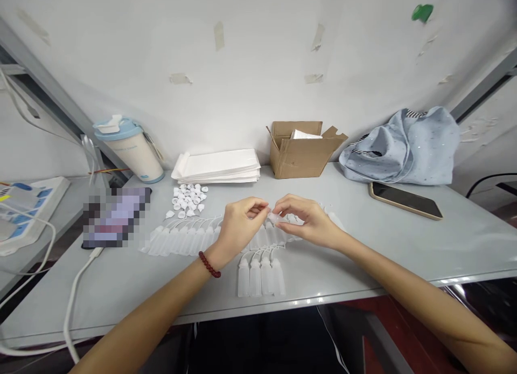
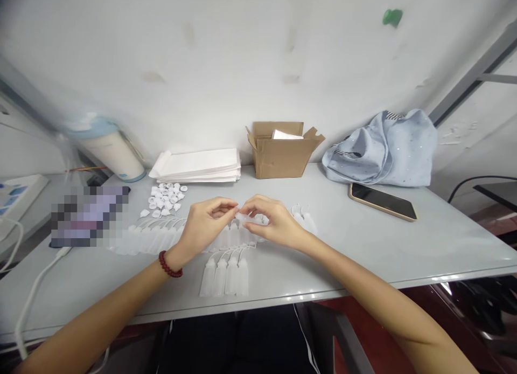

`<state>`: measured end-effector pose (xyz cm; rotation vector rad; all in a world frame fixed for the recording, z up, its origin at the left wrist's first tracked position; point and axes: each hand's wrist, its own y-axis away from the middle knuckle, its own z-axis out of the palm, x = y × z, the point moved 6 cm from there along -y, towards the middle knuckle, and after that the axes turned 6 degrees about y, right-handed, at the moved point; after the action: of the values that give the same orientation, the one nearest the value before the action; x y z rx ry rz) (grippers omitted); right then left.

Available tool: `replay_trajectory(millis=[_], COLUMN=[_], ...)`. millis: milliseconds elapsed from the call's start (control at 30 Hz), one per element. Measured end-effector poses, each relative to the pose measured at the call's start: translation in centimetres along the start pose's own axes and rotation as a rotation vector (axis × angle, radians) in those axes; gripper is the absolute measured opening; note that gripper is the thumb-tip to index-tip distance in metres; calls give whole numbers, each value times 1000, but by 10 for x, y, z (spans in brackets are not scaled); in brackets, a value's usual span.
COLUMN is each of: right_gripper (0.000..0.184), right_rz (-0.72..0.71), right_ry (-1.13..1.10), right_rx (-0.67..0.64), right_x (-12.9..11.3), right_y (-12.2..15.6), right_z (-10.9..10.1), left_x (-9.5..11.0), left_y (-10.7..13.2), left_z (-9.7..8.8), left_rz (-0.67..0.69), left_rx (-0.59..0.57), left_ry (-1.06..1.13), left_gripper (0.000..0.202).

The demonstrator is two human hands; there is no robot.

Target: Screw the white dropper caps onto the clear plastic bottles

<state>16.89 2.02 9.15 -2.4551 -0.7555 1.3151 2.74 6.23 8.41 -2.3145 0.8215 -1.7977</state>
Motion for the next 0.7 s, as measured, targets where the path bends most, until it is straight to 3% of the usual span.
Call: replay_trajectory(millis=[333,533,700], right_gripper=[12,13,27], right_rz=[12,65,64], right_ry=[34,64,23], right_rx=[71,160,163], right_x=[7,12,13], right_y=[0,1,2], right_z=[-5,-9,-7], left_x=[14,14,14], left_y=[4,6,8], left_z=[2,4,7], left_rz=[175,230,287], left_rx=[-44,-3,-11], left_ry=[-29,-27,-58], left_gripper=[11,10,13])
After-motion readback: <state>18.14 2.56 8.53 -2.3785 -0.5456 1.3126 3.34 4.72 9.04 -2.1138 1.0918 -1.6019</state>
